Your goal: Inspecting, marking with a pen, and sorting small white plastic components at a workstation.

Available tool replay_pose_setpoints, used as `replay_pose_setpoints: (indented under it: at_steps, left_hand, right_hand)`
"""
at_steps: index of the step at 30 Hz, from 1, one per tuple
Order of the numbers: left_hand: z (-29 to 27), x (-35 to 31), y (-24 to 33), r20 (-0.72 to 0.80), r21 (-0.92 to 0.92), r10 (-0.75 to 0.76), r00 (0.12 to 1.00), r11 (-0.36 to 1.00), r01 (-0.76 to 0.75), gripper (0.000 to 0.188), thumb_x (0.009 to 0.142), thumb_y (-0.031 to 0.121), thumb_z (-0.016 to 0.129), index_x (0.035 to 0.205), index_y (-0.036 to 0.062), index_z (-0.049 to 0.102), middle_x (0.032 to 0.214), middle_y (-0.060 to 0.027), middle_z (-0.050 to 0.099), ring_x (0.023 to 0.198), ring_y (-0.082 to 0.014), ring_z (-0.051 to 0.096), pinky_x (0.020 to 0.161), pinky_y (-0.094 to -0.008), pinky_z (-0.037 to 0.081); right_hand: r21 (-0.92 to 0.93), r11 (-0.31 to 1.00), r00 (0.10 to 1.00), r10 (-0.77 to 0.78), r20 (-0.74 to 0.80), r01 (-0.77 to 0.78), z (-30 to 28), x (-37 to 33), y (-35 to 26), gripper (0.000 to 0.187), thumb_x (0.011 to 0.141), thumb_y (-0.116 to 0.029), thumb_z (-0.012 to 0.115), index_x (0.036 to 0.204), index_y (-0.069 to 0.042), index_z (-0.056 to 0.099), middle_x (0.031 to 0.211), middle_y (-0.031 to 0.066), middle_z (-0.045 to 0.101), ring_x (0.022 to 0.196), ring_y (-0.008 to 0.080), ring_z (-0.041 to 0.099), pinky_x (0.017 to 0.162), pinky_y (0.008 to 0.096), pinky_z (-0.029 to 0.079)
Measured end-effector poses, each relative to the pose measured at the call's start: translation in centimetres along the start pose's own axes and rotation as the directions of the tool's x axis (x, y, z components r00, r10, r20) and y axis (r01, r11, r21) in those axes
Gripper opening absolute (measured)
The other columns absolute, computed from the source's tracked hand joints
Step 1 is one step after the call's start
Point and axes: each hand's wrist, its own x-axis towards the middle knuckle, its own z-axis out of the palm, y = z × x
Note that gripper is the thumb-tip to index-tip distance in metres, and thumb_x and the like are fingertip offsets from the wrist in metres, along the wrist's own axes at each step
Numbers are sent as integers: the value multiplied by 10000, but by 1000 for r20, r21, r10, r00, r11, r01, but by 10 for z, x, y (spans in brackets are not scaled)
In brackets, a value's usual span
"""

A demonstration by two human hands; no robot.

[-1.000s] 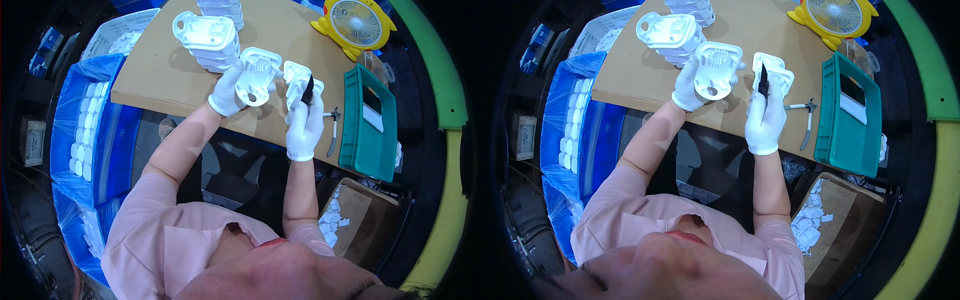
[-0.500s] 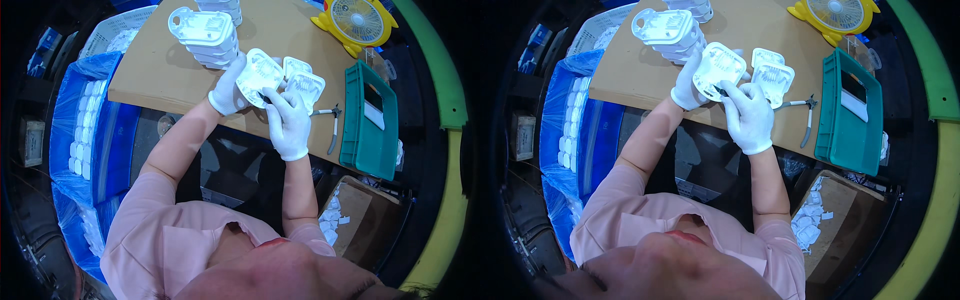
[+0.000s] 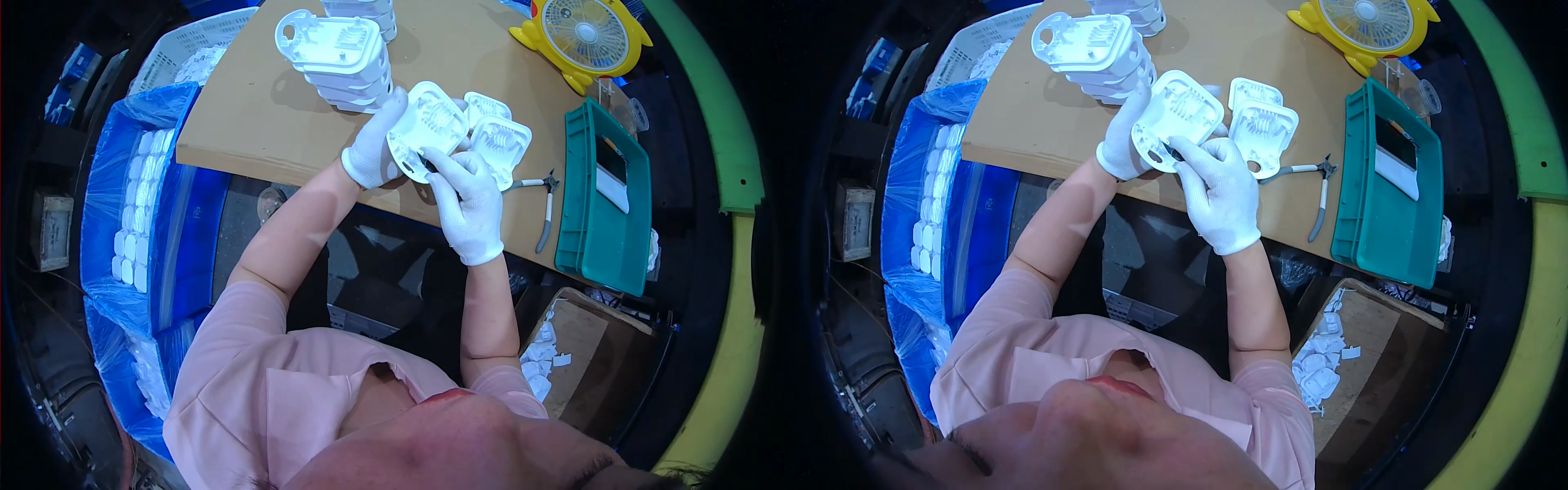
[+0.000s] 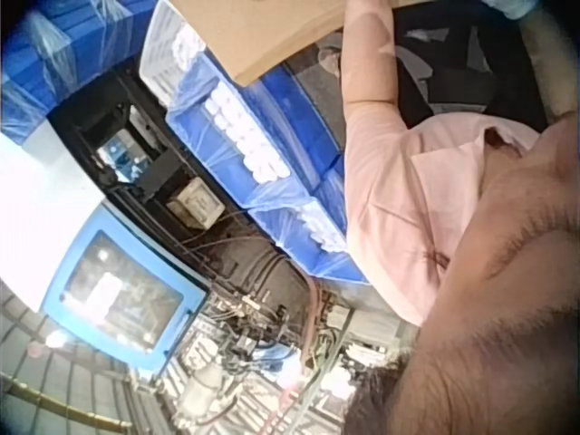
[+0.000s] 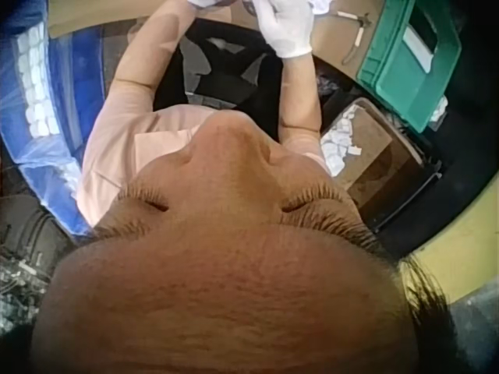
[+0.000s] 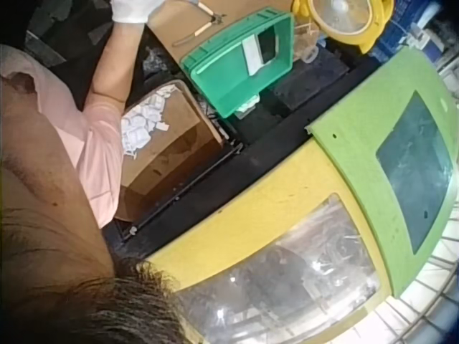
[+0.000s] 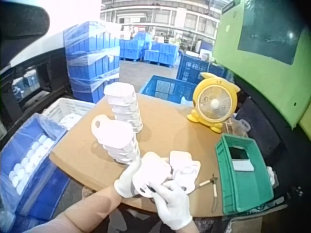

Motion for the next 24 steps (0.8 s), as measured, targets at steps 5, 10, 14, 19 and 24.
replay_pose_setpoints:
  at_steps: [5,10,14,19,24]
  left_hand:
    - [-2,2,-2,-14,34,3,1000,999,-3,755,970,584,290,1443,-4,305,1405,-192,446,1264,-315,497,1072,-432,410]
    - [-5,1,-3,-12,16,-18,1000,1000,18,795,950,621,336,1454,9,278,1413,-201,428,1271,-334,487,1055,-454,438]
    - [-3,-1,-2,-4,-51,-19,1000,999,19,651,1009,489,274,1450,11,302,1439,-180,418,1313,-308,449,1121,-421,346]
    - [-2,-2,-1,25,-25,-27,999,999,27,665,1008,512,239,1451,20,309,1438,-176,419,1317,-301,443,1125,-419,341]
    - [-3,0,-2,41,-7,-71,997,997,71,688,1002,537,194,1454,35,324,1441,-164,420,1315,-291,448,1126,-412,338]
  right_hand:
    - [36,999,1000,11,-9,-11,5,-1,1,317,832,7,611,1137,-43,683,856,74,562,797,196,548,748,288,443]
    - [23,999,999,23,-31,-22,6,-1,-2,332,833,9,610,1153,-47,679,866,75,562,810,189,546,765,282,440]
    - [125,988,995,97,-12,-95,8,-1,-1,334,837,-1,616,1165,-36,671,888,68,574,837,173,555,789,281,443]
    - [225,968,993,101,54,-111,3,0,4,334,849,-11,610,1178,-22,661,925,67,593,870,165,565,815,276,444]
    - [334,933,990,111,88,-134,3,-1,9,340,837,-20,631,1170,-68,676,869,79,602,806,183,577,753,281,462]
